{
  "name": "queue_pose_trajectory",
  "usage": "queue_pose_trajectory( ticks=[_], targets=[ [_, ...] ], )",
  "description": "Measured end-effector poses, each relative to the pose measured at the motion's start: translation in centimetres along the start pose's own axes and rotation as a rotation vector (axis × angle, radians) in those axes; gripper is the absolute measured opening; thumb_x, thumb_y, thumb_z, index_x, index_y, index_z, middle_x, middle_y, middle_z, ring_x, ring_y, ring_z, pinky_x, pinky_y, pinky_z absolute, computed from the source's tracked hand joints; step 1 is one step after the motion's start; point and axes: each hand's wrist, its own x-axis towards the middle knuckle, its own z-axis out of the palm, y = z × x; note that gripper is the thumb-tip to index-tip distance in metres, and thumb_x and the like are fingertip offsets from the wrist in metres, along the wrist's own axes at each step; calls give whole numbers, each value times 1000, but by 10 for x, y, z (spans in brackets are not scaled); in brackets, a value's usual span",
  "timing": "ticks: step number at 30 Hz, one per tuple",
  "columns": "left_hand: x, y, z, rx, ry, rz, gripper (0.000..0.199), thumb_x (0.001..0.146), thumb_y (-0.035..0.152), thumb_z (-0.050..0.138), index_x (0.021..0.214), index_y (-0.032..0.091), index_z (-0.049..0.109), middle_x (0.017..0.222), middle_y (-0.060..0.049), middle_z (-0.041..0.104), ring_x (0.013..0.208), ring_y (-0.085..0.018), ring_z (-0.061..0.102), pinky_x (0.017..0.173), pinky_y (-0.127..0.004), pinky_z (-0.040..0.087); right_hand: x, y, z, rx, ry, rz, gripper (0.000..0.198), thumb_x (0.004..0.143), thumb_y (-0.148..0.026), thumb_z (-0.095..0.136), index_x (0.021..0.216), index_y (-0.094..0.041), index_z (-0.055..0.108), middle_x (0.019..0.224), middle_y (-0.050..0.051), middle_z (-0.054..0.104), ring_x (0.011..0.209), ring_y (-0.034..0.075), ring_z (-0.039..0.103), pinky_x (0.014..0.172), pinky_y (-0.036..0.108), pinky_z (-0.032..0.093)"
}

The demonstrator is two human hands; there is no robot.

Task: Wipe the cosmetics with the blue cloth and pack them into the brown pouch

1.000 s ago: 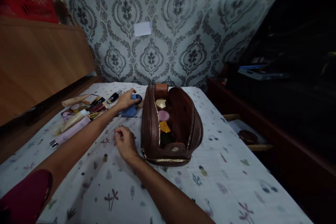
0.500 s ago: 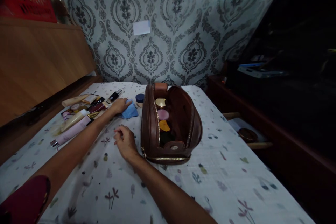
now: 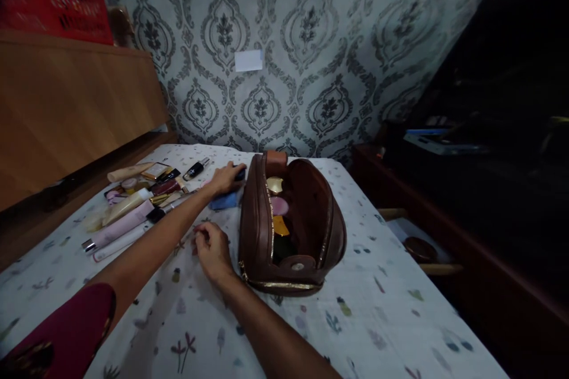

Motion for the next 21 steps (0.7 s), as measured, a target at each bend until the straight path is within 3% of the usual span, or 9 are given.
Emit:
queue_pose_trajectory(
  ticks=[4,7,9,11,13,18,21],
  targets=[
    [-1,-35,-9,49,50,-192,57,91,33,52,147,25,43,139,-23,49,124,-44,54,98,-63,42,0,-2,0,-6,-20,-8,13,83,-28,51,86,-20,61,71,-1,62,56,13,57,52,23,48],
    [-5,-57,-15,62,55,-265,60,93,37,49,150,24,40,139,-25,51,125,-44,54,95,-60,47,-1,-6,-1,1,-15,-16,12,82,-26,51,86,-21,62,71,-1,62,55,12,56,52,23,49],
    [-10,-62,-16,78,91,-253,61,96,42,45,153,23,36,150,-25,42,137,-44,43,101,-61,43,-1,-7,-1,13,-16,-15,13,82,-25,52,87,-20,62,73,-1,63,56,11,57,53,22,50],
    [-18,-59,-11,101,135,-196,61,98,45,42,154,21,36,162,-23,28,150,-41,25,112,-63,32,-2,-8,-1,22,-19,-10,13,82,-24,52,88,-20,63,73,-1,63,56,11,58,54,22,50],
    [-29,-52,-3,120,151,-114,56,99,47,42,148,19,45,166,-19,22,155,-36,13,120,-60,21,-1,-8,-2,27,-20,-6,13,82,-24,52,87,-20,63,72,-1,64,55,11,59,54,22,51],
    [-59,-35,16,131,163,-18,41,101,43,42,126,18,63,159,-17,39,152,-36,21,120,-61,21,1,-6,-1,13,-4,-29,12,81,-25,53,85,-20,62,69,-1,65,54,12,60,53,23,51],
    [-73,-28,16,116,177,-3,36,101,40,44,124,19,61,143,-18,53,139,-34,41,110,-57,37,1,-6,-1,1,15,-37,12,81,-26,52,84,-20,62,68,-1,65,52,12,58,51,23,50]
  ],
)
